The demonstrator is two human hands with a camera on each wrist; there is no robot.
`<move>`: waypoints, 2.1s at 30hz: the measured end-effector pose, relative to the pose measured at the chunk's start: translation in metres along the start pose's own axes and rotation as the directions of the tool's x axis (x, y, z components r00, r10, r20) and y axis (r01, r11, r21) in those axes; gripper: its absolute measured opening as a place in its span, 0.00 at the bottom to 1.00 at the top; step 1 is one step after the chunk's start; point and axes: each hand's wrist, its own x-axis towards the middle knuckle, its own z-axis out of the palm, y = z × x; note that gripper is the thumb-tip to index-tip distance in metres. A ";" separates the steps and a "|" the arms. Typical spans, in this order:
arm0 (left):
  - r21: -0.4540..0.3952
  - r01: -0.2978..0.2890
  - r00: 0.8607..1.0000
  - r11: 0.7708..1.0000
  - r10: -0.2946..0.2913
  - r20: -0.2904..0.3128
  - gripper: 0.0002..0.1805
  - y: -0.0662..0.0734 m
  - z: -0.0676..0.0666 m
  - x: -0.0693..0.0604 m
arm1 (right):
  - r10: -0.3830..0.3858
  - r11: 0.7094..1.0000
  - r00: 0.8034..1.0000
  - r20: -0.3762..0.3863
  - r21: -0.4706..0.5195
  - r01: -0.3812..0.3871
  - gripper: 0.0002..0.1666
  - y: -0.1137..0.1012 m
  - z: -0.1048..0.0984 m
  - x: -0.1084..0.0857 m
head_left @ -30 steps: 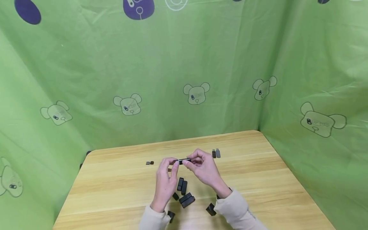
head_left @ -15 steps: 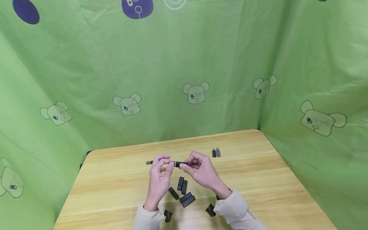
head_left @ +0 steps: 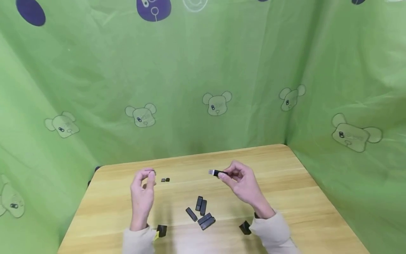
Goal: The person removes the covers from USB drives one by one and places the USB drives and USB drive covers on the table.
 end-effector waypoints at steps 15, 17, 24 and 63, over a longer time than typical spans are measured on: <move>-0.017 0.065 0.991 0.998 -0.062 0.115 0.10 -0.007 0.006 -0.008 | 0.072 0.997 0.997 0.003 -0.023 -0.072 0.09 0.003 -0.009 0.012; -0.029 0.077 0.989 0.997 -0.073 0.130 0.10 -0.008 0.006 -0.009 | 0.076 0.997 0.997 0.004 -0.034 -0.076 0.10 0.004 -0.010 0.015; -0.030 0.099 0.985 0.995 -0.094 0.145 0.10 -0.009 0.005 -0.011 | 0.073 0.995 0.996 -0.046 -0.062 -0.076 0.10 0.016 -0.014 0.027; 0.010 0.099 0.983 0.995 -0.099 0.156 0.10 -0.020 0.011 -0.017 | 0.563 0.825 0.796 -0.222 0.207 -0.525 0.18 0.102 -0.028 0.051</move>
